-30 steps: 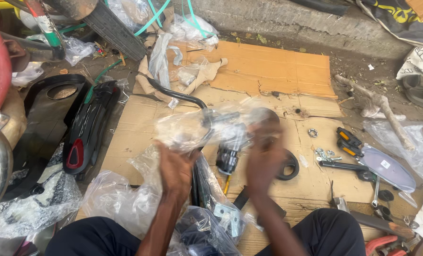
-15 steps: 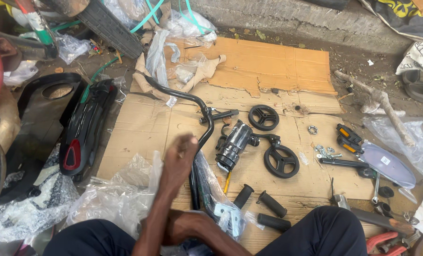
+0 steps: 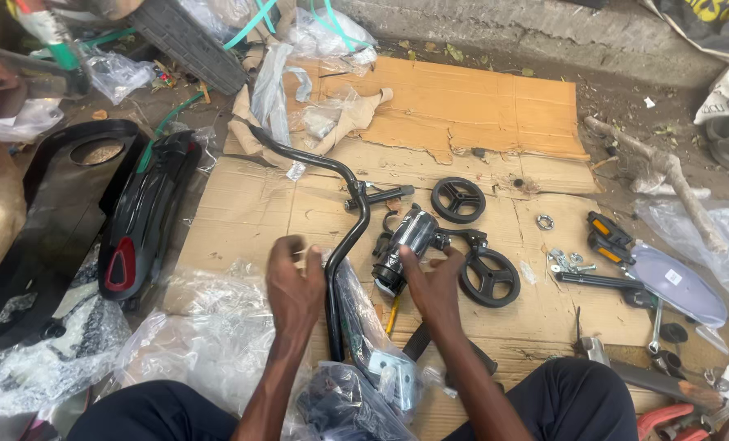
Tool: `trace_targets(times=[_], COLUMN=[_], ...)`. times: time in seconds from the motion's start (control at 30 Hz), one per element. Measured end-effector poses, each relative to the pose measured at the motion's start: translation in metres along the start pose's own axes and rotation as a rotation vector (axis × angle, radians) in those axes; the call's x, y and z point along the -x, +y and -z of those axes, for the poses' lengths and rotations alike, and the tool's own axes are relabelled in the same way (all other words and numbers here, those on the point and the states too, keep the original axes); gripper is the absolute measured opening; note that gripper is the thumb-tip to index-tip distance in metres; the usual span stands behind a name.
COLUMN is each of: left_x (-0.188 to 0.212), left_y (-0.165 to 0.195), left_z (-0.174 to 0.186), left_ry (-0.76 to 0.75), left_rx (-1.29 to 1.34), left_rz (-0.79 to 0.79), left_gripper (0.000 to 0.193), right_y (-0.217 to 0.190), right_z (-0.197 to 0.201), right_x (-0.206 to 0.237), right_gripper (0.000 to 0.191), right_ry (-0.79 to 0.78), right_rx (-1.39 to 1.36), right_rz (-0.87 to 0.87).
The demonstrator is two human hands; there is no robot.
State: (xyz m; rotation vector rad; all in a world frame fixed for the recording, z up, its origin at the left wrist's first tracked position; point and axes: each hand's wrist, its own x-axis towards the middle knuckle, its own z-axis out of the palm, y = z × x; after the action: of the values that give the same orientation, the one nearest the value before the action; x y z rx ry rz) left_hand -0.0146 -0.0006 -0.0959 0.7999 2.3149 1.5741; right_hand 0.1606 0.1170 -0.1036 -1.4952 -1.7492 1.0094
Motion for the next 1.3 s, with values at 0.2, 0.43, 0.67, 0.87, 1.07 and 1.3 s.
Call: trace_targets(times=[0.2,0.43,0.67,0.87,1.07,1.3], left_x=[0.012,0.024,0.028,0.025,0.023,0.022], left_y=[0.027,0.035,0.038,0.037,0.038,0.033], left_z=[-0.005,-0.01,-0.007,-0.003,-0.003,-0.004], left_ry=[-0.292,-0.506,-0.277,-0.288,-0.262,-0.216], left_rx=[0.313,1.069,1.253,1.272,1.197,1.13], left_rz=[0.066,0.442,0.47,0.55,0.533,0.504], left_gripper=[0.04,0.059,0.042,0.045,0.058,0.058], right_y=[-0.015,-0.046,-0.058,-0.046,-0.034,-0.021], right_z=[0.003,0.06,0.044,0.044,0.039,0.042], right_x=[-0.021,0.033,0.069,0.068,0.069,0.065], right_gripper=[0.082,0.058,0.061,0.072,0.085,0.056], right_ry=[-0.157,-0.681,-0.628,-0.476,-0.37,-0.272], right_rx=[-0.261,-0.675,-0.92,0.04,-0.25,0.051], right_rz=[-0.224,-0.458,-0.664,-0.013,0.307,0.436])
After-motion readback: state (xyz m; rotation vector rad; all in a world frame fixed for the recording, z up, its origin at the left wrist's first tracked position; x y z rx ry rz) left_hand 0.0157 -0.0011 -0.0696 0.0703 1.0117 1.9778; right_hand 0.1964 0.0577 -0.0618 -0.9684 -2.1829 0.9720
